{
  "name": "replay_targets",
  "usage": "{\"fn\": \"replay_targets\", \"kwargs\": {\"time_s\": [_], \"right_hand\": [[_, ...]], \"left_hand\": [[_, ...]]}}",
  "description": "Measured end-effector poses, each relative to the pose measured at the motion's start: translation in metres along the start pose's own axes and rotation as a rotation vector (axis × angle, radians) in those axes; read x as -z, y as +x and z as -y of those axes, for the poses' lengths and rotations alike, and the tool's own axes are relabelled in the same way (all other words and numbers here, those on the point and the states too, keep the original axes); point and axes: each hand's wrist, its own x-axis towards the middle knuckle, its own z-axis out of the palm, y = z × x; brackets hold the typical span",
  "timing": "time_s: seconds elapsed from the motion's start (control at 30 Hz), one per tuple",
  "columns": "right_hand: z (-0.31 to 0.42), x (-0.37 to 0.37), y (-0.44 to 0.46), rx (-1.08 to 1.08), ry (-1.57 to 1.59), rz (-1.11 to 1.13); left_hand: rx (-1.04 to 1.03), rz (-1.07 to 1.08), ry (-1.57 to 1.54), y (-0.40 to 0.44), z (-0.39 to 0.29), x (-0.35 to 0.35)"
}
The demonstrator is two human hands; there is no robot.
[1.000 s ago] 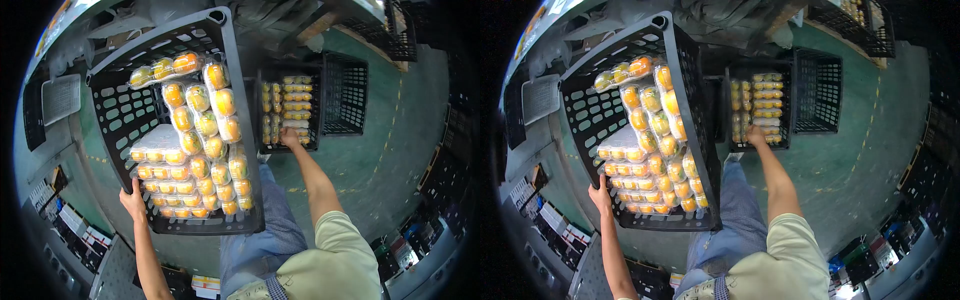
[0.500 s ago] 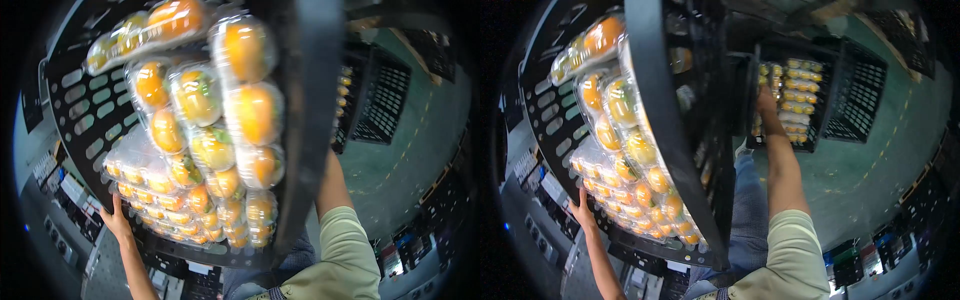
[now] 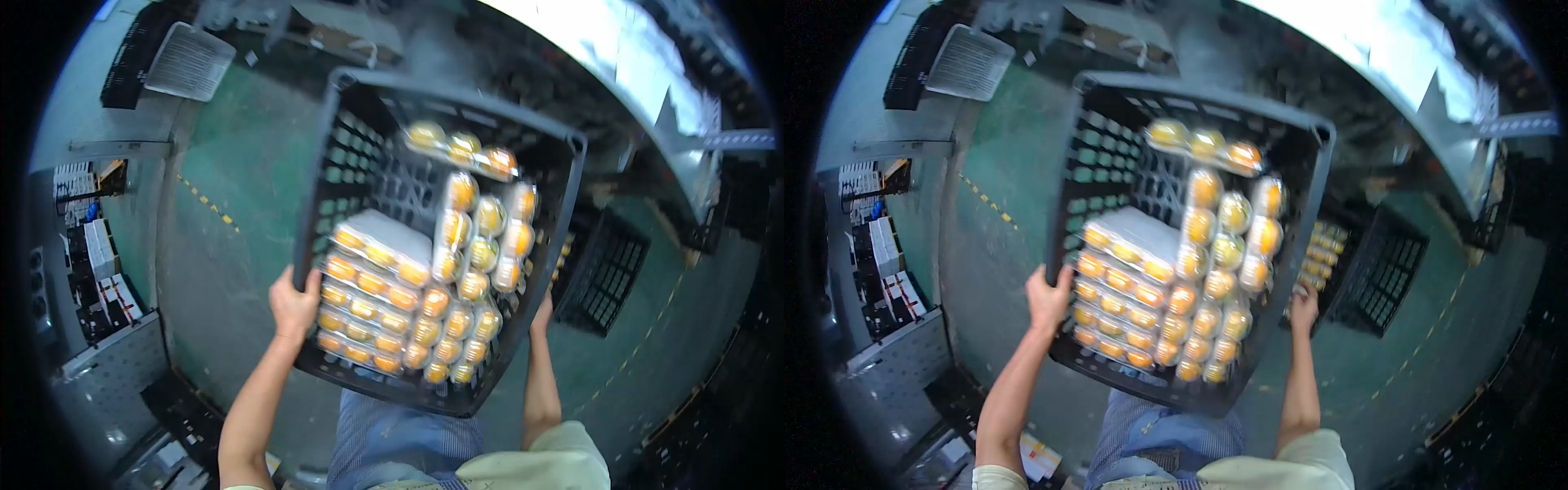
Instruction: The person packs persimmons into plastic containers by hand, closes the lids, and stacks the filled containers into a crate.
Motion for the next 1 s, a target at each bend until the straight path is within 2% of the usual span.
{"fn": "replay_targets", "kwargs": {"time_s": [0.03,0.1,0.17,0.23,0.33,0.37,0.4,0.43,0.47,0.5,0.57,0.63,0.7,0.73,0.8,0.83,0.93,1.0], "right_hand": [[0.069,0.023,-0.028,-0.043,0.19,-0.125],[0.092,0.055,-0.048,0.2,0.35,-0.349],[0.159,0.083,-0.084,0.291,0.375,-0.479],[0.236,0.079,-0.142,0.371,0.407,-0.556],[0.311,0.011,-0.24,0.494,0.459,-0.453],[0.312,-0.026,-0.259,0.586,0.404,-0.455],[0.33,-0.062,-0.293,0.575,0.454,-0.331],[0.353,-0.098,-0.331,0.356,0.547,-0.205],[0.329,-0.142,-0.336,0.371,0.515,-0.212],[0.328,-0.171,-0.349,0.457,0.365,-0.216],[0.354,-0.208,-0.386,0.417,0.256,-0.128],[0.355,-0.229,-0.392,0.734,-0.222,-0.347],[0.361,-0.236,-0.392,0.561,-0.137,-0.36],[0.364,-0.239,-0.39,0.513,-0.143,-0.366],[0.361,-0.24,-0.385,0.446,-0.203,-0.364],[0.359,-0.242,-0.384,0.429,-0.252,-0.36],[0.361,-0.247,-0.384,0.402,-0.298,-0.419],[0.365,-0.249,-0.385,0.396,-0.315,-0.449]], "left_hand": [[-0.042,-0.028,0.009,0.001,0.005,-0.001],[-0.028,0.018,-0.008,0.002,0.011,0.005],[-0.014,0.022,-0.011,-0.001,0.008,0.007],[-0.032,0.036,-0.049,-0.003,0.013,0.012],[0.0,0.193,-0.187,0.002,0.021,0.016],[-0.069,0.249,-0.292,0.008,0.04,-0.005],[-0.17,0.304,-0.319,0.011,0.05,-0.002],[-0.247,0.417,-0.403,0.015,0.066,-0.001],[-0.348,0.432,-0.451,0.012,0.089,-0.003],[-0.272,0.498,-0.547,0.002,0.11,0.015],[-0.214,0.556,-0.685,-0.012,0.165,0.075],[-0.164,0.658,-0.786,-0.02,0.252,0.11],[0.069,0.73,-0.722,-0.023,0.332,0.156],[0.274,0.712,-0.643,-0.021,0.39,0.14],[0.48,0.535,-0.718,-0.03,0.465,0.142],[0.555,0.447,-0.694,-0.031,0.483,0.149],[0.706,0.417,-0.872,-0.02,0.508,0.164],[0.706,0.43,-0.928,-0.001,0.496,0.172]]}}
